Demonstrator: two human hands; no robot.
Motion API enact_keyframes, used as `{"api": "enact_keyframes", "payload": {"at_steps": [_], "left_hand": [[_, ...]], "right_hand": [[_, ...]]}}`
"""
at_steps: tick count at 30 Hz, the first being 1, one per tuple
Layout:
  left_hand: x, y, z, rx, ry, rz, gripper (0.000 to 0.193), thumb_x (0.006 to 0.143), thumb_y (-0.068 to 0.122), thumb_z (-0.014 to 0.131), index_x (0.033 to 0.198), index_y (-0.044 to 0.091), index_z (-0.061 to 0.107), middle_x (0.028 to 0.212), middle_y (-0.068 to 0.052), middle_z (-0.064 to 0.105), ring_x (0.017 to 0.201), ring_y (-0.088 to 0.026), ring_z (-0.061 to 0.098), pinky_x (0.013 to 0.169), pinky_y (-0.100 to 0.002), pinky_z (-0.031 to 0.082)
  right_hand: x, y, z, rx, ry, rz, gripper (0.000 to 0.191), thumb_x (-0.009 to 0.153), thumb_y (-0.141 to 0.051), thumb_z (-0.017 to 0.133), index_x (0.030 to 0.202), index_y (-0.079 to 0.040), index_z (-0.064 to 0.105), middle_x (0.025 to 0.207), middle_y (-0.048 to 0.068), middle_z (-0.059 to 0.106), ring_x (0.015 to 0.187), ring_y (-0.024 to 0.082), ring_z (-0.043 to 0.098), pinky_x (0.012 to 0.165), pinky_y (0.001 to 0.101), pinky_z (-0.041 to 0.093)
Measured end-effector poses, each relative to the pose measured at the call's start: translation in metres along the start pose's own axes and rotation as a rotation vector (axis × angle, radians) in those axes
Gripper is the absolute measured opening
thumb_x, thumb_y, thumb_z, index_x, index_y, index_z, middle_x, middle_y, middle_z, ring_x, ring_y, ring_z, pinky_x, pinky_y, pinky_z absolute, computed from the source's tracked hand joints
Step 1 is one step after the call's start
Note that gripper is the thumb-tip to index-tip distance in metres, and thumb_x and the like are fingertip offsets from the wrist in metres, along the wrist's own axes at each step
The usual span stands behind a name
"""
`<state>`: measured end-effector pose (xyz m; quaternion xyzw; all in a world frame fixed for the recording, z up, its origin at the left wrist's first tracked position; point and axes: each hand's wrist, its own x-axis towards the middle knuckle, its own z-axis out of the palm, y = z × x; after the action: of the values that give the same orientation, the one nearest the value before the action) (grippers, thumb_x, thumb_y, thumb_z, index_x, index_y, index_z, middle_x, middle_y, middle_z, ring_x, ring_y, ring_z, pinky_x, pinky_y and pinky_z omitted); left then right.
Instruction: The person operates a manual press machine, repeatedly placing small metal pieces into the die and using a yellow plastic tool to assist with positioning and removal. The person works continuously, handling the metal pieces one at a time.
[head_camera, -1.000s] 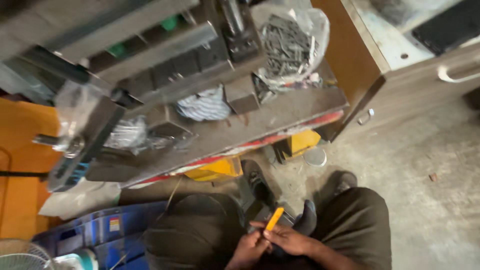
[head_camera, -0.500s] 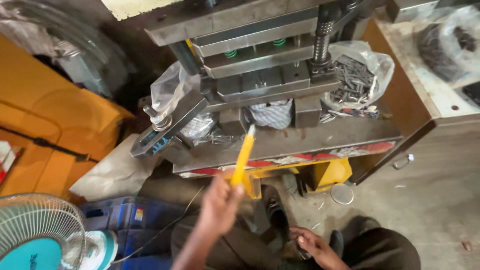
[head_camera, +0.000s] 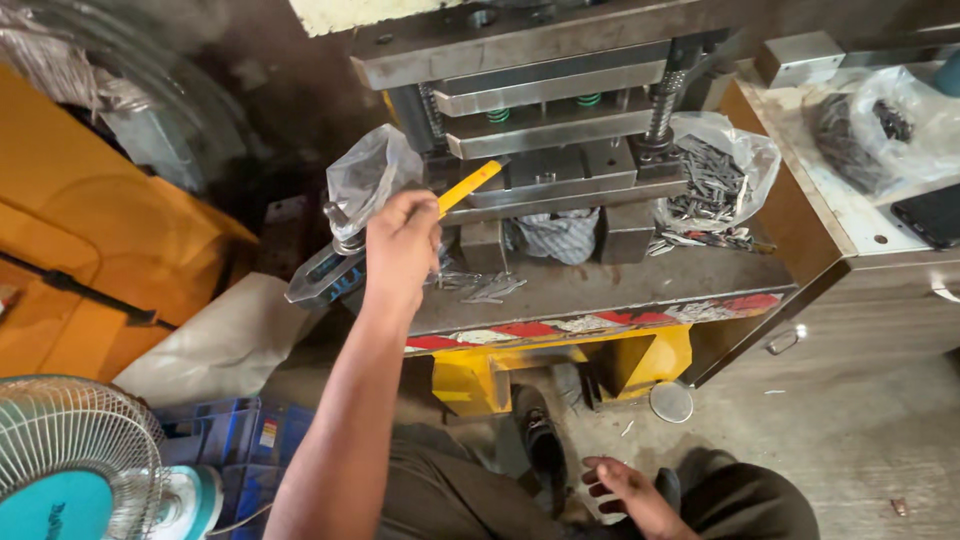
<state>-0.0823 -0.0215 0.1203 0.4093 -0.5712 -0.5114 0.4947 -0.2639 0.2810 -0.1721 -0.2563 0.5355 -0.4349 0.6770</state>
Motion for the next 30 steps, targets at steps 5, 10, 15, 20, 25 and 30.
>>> {"api": "enact_keyframes", "payload": {"at_steps": [5,10,15,20,25,30], "left_hand": [[0.016,0.002,0.003,0.032,0.029,0.105,0.016,0.097,0.008,0.058,0.104,-0.002,0.069,0.068,0.001,0.054,0.052,-0.005,0.048,0.042,-0.025,0.04],[0.022,0.001,0.009,-0.027,-0.036,0.024,0.014,0.097,0.009,0.058,0.104,0.0,0.067,0.065,0.001,0.051,0.049,-0.007,0.044,0.041,-0.026,0.039],[0.016,-0.011,0.021,-0.256,0.035,-0.165,0.012,0.097,0.012,0.058,0.105,0.006,0.064,0.061,0.001,0.045,0.048,-0.01,0.041,0.044,-0.031,0.039],[0.005,-0.032,0.027,-0.556,0.089,-0.231,0.011,0.095,0.011,0.059,0.105,0.009,0.063,0.062,-0.002,0.044,0.049,-0.014,0.041,0.049,-0.034,0.039],[-0.015,-0.039,0.02,-0.663,0.138,-0.2,0.008,0.097,0.011,0.059,0.103,0.008,0.064,0.063,0.0,0.044,0.052,-0.013,0.042,0.05,-0.033,0.036],[-0.044,-0.035,0.025,-0.578,0.15,-0.156,0.007,0.096,0.012,0.06,0.101,0.009,0.063,0.061,-0.001,0.045,0.048,-0.013,0.04,0.046,-0.033,0.037]], "right_hand": [[-0.002,-0.006,-0.005,0.109,-0.019,0.048,0.065,0.088,-0.054,0.061,0.137,-0.011,0.062,0.117,0.009,0.071,0.105,0.021,0.065,0.087,0.0399,0.054],[0.0,-0.005,-0.008,0.186,-0.06,0.048,0.059,0.09,-0.049,0.063,0.135,-0.01,0.063,0.115,0.009,0.07,0.101,0.022,0.065,0.083,0.0393,0.054],[-0.001,-0.005,-0.01,0.246,-0.06,0.068,0.054,0.091,-0.045,0.062,0.133,-0.01,0.063,0.113,0.008,0.071,0.096,0.022,0.066,0.079,0.0395,0.054],[-0.004,-0.008,-0.012,0.254,-0.052,0.082,0.053,0.091,-0.043,0.063,0.133,-0.011,0.064,0.111,0.007,0.072,0.093,0.02,0.065,0.077,0.038,0.053],[0.0,-0.005,-0.014,0.26,-0.044,0.069,0.052,0.091,-0.041,0.064,0.133,-0.011,0.063,0.109,0.006,0.071,0.093,0.02,0.067,0.078,0.0383,0.054],[0.003,-0.001,-0.014,0.284,-0.071,0.033,0.051,0.091,-0.04,0.066,0.133,-0.01,0.063,0.104,0.006,0.07,0.088,0.02,0.067,0.077,0.0383,0.054]]}}
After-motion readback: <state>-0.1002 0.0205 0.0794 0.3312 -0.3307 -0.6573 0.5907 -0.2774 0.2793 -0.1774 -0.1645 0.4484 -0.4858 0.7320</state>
